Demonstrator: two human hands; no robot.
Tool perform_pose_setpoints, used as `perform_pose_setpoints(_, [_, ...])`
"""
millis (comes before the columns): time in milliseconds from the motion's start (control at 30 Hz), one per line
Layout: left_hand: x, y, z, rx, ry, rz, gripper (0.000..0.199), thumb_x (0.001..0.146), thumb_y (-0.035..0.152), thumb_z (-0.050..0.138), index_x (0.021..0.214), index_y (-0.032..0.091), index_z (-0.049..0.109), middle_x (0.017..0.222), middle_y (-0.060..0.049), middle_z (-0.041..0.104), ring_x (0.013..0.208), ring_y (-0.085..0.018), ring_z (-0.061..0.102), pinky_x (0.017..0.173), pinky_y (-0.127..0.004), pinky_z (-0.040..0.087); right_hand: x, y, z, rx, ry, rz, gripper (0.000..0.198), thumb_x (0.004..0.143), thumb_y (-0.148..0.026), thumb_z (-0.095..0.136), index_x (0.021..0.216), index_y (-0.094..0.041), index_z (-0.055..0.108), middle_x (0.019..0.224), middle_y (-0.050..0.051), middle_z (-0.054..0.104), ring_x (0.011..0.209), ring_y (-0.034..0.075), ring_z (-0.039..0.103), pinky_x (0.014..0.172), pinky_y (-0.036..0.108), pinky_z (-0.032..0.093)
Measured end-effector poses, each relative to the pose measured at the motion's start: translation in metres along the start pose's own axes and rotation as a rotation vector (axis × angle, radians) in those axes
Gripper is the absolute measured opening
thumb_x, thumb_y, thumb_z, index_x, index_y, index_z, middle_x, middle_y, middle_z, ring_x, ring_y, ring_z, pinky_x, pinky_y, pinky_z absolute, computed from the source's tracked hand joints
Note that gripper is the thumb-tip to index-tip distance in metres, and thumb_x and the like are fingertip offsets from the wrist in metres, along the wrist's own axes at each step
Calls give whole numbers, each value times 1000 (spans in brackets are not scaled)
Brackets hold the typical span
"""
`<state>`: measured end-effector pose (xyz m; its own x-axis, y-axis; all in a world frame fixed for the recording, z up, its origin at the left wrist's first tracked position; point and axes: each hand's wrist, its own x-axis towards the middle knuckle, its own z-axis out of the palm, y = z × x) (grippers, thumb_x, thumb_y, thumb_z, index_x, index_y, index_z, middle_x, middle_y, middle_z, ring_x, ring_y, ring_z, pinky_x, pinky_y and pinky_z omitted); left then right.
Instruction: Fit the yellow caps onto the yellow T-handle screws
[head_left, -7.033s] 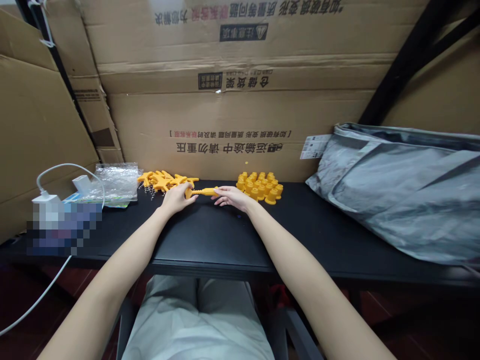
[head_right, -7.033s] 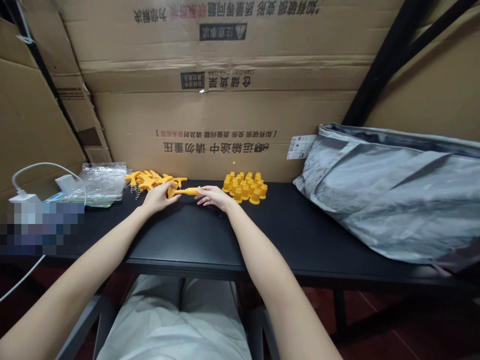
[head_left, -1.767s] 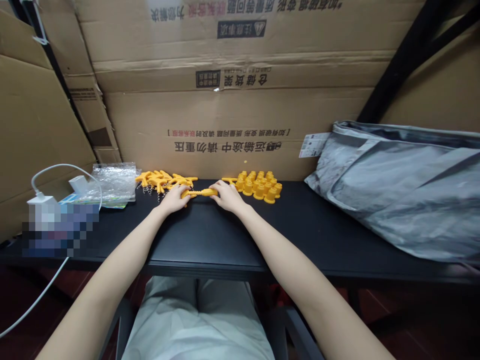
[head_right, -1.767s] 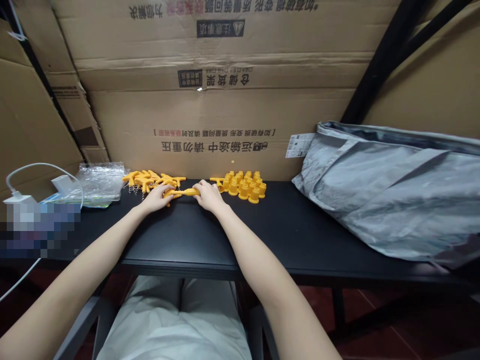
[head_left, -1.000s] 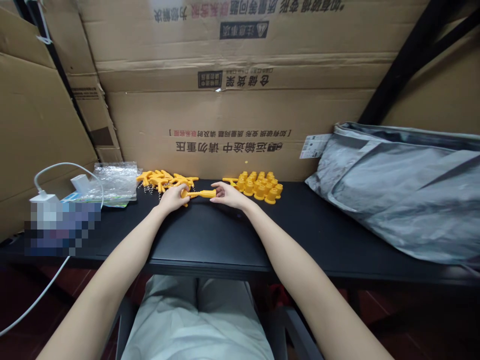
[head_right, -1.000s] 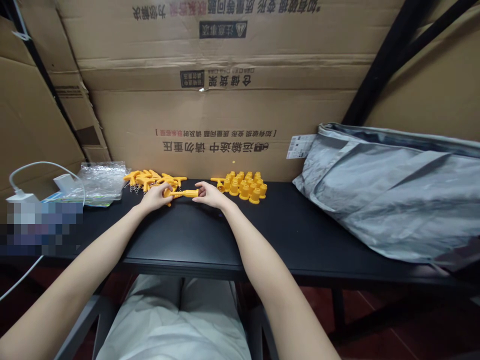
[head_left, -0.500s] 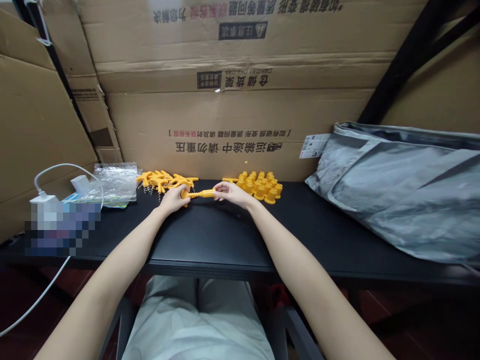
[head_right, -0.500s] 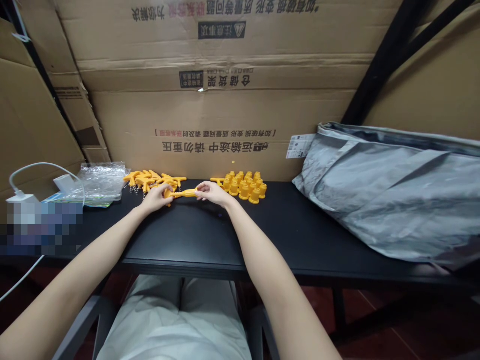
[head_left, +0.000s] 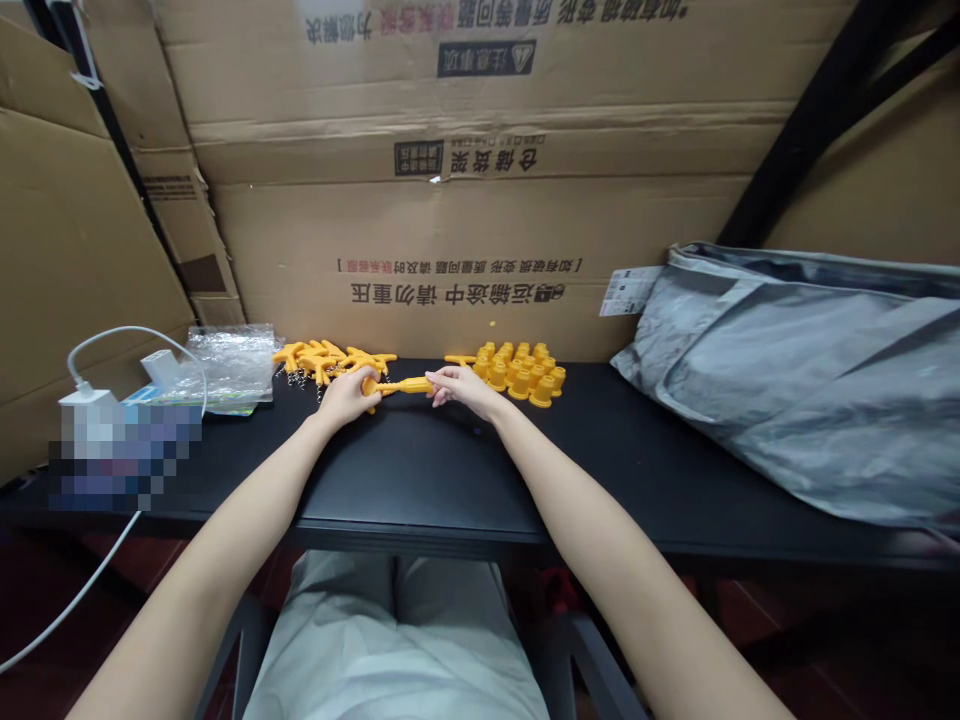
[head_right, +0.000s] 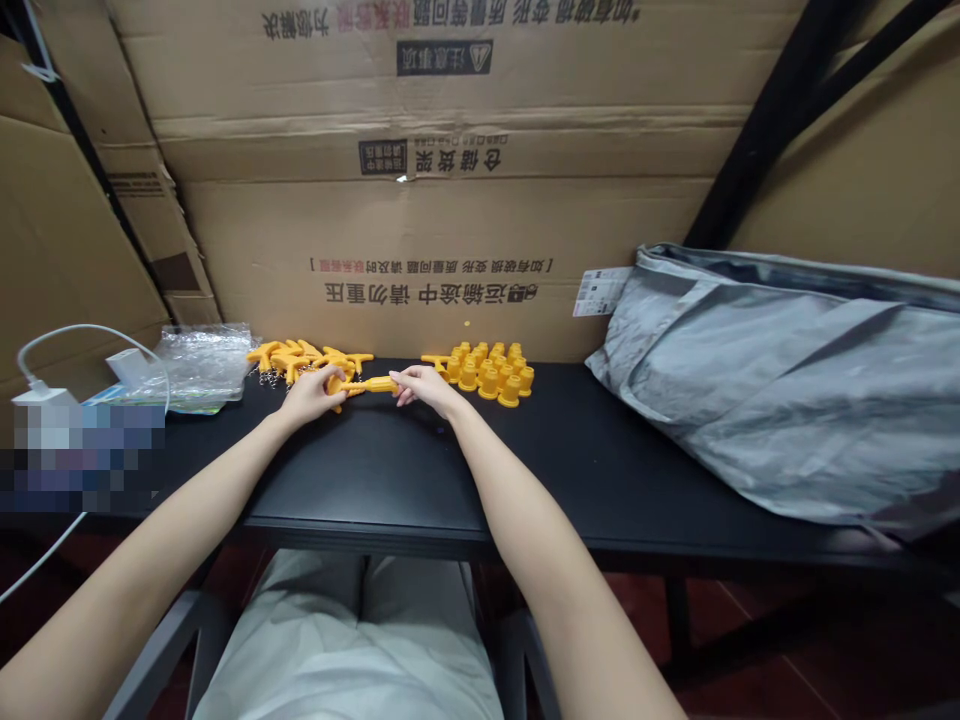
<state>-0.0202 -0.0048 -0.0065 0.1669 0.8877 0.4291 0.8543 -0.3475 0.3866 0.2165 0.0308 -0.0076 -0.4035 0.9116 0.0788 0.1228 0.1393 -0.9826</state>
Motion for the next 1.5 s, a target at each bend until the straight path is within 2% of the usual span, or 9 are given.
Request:
perform_pose_setpoints(200, [1, -2, 2, -6, 0, -28, 23, 70, 27, 62, 92, 20, 62, 63, 2, 54, 59, -14, 48, 56, -24, 30, 0, 3, -3, -46, -39, -84, 47, 64, -34, 82, 100, -18, 57, 73, 0, 68, 60, 12, 65, 55, 21, 50])
perform_pose_setpoints(433, [0, -1, 0, -77, 47, 11, 22, 70, 28, 62, 90, 20, 63, 58, 4, 50, 54, -12, 44, 54, -23, 30, 0, -2, -2, -102, -32, -161, 45, 65, -55, 75, 77, -15, 57, 58, 2, 66, 45, 11, 59, 51, 23, 47])
perform_pose_setpoints(667, [-3, 4, -1, -54, 89, 33, 22, 70, 27, 61, 91, 20, 63, 60, 4, 52, 55, -11, 45, 56, -22, 32, -8, -14, 10, -138, 84, -67, 52, 76, -63, 60, 55, -17, 50, 35, -1, 50, 27, 6, 38, 31, 20, 28])
perform_pose_setpoints(833, [-2, 3, -2, -35, 78, 8, 24, 71, 28, 61, 93, 20, 63, 61, 3, 53, 57, -12, 47, 57, -23, 32, -6, -17, 16, -74, 127, 26, 53, 83, -59, 55, 51, -17, 48, 30, -6, 35, 27, 4, 24, 28, 18, 19])
perform_pose_setpoints(967, [0, 1, -2, -23, 40, -17, 25, 70, 28, 61, 94, 20, 63, 61, 3, 52, 58, -13, 47, 56, -23, 31, -3, -12, 17, -133, 98, 53, 53, 83, -64, 50, 60, -16, 52, 36, -4, 41, 28, 5, 32, 29, 18, 23])
perform_pose_setpoints(1100, [2, -2, -1, -21, 3, -63, 24, 69, 28, 62, 92, 20, 62, 60, 4, 51, 57, -13, 46, 55, -23, 30, 1, -1, 15, -251, 130, -137, 45, 78, -57, 61, 97, -17, 57, 81, 5, 65, 49, 9, 56, 42, 20, 41])
perform_pose_setpoints(1200, [4, -5, 2, -62, 10, -86, 22, 67, 26, 62, 88, 20, 62, 59, 4, 50, 57, -12, 46, 55, -23, 31, 3, 5, 14, -416, 119, -392, 49, 71, -42, 73, 111, -21, 56, 108, 7, 62, 81, 15, 62, 70, 28, 51])
perform_pose_setpoints(1333, [4, -4, 6, -141, 27, -44, 19, 65, 23, 63, 84, 20, 60, 58, 5, 49, 55, -11, 46, 55, -22, 32, 1, 5, 11, -659, 98, -589, 29, 75, -33, 70, 98, -19, 60, 97, 6, 60, 85, 18, 55, 79, 33, 45])
perform_pose_setpoints(1500, [2, 1, 4, -144, 46, 14, 20, 66, 27, 66, 83, 21, 59, 58, 5, 51, 55, -11, 45, 55, -22, 34, -3, -2, 11, -727, 81, -606, 18, 79, -33, 65, 89, -19, 58, 81, 3, 57, 68, 15, 47, 68, 28, 40])
